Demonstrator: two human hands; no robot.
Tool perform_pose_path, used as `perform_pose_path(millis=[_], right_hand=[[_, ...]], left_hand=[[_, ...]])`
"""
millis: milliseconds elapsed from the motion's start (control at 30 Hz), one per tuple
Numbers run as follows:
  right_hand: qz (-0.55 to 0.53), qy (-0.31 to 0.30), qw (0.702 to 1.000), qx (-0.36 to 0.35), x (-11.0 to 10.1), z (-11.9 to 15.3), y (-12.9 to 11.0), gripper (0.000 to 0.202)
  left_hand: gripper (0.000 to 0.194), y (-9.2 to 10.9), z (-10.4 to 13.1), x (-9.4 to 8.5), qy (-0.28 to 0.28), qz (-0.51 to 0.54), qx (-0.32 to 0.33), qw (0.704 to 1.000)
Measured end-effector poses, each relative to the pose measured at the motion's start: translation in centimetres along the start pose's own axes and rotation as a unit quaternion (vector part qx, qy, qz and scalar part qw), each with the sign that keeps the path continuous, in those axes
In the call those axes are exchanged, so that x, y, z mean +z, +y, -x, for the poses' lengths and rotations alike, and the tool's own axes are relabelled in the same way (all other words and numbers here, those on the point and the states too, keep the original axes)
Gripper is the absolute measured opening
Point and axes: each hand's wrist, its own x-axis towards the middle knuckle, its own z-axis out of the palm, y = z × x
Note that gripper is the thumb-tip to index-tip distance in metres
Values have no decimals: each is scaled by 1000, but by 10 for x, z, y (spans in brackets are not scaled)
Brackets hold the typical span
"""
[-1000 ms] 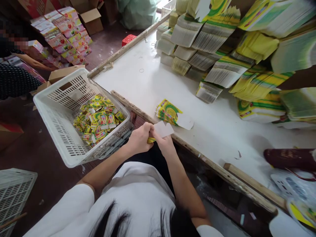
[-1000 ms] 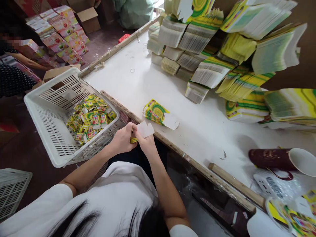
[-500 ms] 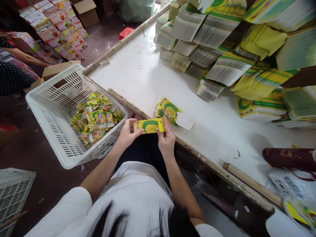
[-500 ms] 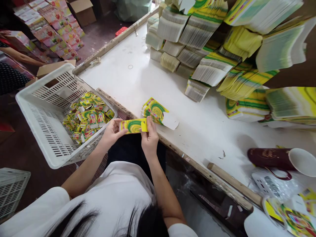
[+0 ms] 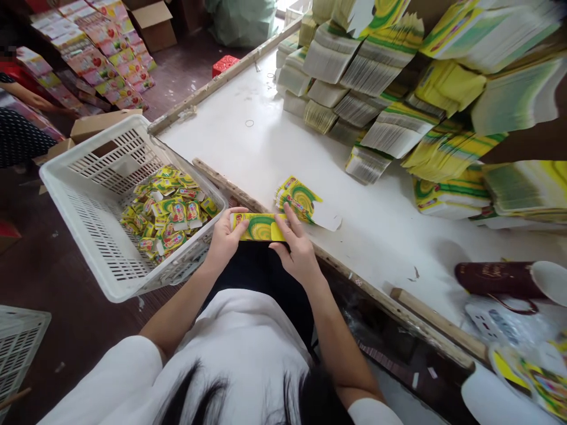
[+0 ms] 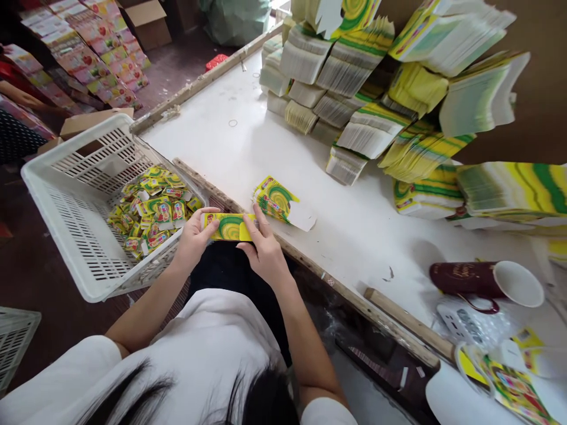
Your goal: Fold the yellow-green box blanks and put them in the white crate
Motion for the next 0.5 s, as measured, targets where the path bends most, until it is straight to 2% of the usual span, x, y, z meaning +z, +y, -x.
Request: perform_pose_path(millis=[67,133,200,267,367,500], right_hand=[[13,3,1000,2,9,-1,1,64],[-11,40,999,20,20,-2,3,68],[-78,99,990,60,31,-5,4,72],[-164,133,973,88,38,-8,3,73],[-202,117,969,79,38,-11,2,67],[-66,52,996,38,28,-10,4,73]], left_hand=[[33,0,4,3,11,-9,10,1000],[30,-1,8,7,30,-28,30,999],[28,-3,11,10,42,-40,46,997],[27,-5,12,13,50,-41,56,996],[25,-6,12,14,53,-40,61,996],[24,-5,10,12,52,-53,60,995]])
